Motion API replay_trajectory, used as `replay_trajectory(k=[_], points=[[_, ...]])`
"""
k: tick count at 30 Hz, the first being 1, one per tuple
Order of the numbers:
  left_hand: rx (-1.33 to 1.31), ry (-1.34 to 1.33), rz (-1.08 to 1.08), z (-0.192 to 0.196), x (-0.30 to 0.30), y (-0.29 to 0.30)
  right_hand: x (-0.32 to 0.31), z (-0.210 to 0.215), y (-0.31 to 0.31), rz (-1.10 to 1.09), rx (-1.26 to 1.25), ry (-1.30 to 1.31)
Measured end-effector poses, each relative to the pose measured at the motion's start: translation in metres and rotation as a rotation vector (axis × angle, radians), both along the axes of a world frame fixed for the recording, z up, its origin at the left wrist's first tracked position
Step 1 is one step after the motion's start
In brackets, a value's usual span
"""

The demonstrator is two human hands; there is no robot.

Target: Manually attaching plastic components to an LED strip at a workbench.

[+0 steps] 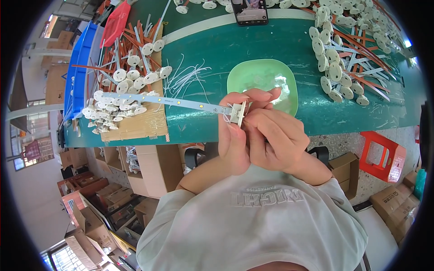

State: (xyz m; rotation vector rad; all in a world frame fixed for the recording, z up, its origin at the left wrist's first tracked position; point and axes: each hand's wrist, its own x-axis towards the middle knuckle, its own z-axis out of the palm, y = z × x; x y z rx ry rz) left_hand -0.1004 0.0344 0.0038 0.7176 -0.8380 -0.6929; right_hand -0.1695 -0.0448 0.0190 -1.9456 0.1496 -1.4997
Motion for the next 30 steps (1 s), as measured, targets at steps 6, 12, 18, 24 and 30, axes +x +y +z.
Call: replay_trajectory(k=[6, 12, 18, 24, 30], points=[[-0.056, 0.047, -0.025, 0.0, -0.004, 0.0, -0.003, 0.001, 0.006, -0.026, -0.049, 0.028], [0.091, 0.068, -0.049, 0.018, 0.005, 0.01, -0.022, 0.01, -0.015, 0.108, -0.04, 0.127], [0.166, 0.204, -0.196, 0.026, 0.01, 0.015, -0.026, 0.014, -0.042, 0.077, 0.008, 0.225], [0.24, 0.167, -0.372, 0.025, 0.016, 0.027, -0.022, 0.01, -0.052, 0.293, 0.004, 0.197], [0.362, -0.163, -0.321, 0.032, 0.046, 0.041, -0.038, 0.013, -0.054, 0.327, -0.047, 0.234]])
